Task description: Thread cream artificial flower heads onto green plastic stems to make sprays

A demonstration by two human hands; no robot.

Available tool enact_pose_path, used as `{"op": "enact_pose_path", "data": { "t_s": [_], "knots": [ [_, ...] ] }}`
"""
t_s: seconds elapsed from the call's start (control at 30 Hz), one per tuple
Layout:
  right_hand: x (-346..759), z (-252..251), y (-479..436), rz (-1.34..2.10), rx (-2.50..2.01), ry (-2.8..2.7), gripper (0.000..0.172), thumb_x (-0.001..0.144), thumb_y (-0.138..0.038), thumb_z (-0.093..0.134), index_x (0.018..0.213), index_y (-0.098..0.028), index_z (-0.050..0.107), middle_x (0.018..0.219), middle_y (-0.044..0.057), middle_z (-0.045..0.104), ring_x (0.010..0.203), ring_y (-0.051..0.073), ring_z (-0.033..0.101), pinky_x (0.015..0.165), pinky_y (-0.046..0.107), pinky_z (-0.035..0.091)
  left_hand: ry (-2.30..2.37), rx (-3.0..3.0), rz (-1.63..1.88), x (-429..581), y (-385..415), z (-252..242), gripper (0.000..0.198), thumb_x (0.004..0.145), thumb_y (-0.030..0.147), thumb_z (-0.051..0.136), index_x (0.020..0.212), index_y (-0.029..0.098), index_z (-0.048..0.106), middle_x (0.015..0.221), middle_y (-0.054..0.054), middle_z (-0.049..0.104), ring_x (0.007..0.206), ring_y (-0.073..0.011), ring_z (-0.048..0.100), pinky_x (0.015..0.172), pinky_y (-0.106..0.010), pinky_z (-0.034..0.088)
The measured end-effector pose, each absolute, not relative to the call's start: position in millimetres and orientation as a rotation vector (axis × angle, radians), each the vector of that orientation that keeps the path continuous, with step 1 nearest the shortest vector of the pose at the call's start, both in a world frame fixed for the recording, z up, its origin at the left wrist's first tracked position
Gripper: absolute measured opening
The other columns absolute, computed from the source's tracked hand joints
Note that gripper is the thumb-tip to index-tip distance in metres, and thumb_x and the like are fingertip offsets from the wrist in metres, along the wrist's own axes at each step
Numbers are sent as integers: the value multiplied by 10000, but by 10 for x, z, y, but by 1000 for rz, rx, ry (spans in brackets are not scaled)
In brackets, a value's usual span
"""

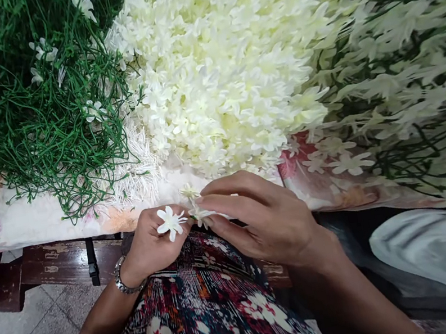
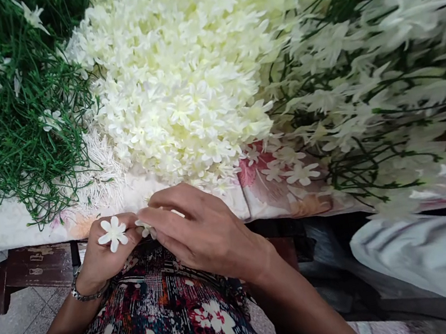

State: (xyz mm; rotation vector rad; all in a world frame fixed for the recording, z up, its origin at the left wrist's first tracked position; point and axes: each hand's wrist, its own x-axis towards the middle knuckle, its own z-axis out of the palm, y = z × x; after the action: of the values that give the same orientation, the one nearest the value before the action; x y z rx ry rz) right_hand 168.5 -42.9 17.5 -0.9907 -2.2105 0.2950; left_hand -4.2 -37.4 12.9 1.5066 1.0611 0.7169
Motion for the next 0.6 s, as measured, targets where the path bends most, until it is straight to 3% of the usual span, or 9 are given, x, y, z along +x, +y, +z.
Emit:
{"op": "enact_pose_path", "data": {
  "t_s": [0.17, 0.33, 0.6],
  "knots": [
    [1683, 135, -422, 326, -968, -2207, 149, 723, -98, 527, 853, -170, 524, 772, 38, 563, 731, 119, 529, 648, 263, 472, 1059, 1499, 682, -18, -368, 140, 169, 701, 122, 458, 540, 118, 510, 473, 51, 382, 447, -40, 310, 393, -151, 280],
    [1659, 52, -463, 293, -1010, -2121, 202, 692, -67, 552, 865, -166, 519, 739, 29, 569, 708, 114, 532, 626, 251, 469, 1107, 1435, 821, 13, -382, 89, 119, 718, 155, 476, 643, 120, 561, 484, 53, 428, 423, -32, 326, 375, -146, 283],
    [1616, 7, -494, 199, -1048, -2099, 246, 665, -58, 578, 880, -163, 524, 738, 36, 577, 680, 123, 525, 623, 263, 474, 1078, 1361, 805, 10, -385, 54, 168, 738, 169, 461, 591, 128, 531, 451, 58, 400, 419, -34, 338, 377, -153, 277]
  ]
}}
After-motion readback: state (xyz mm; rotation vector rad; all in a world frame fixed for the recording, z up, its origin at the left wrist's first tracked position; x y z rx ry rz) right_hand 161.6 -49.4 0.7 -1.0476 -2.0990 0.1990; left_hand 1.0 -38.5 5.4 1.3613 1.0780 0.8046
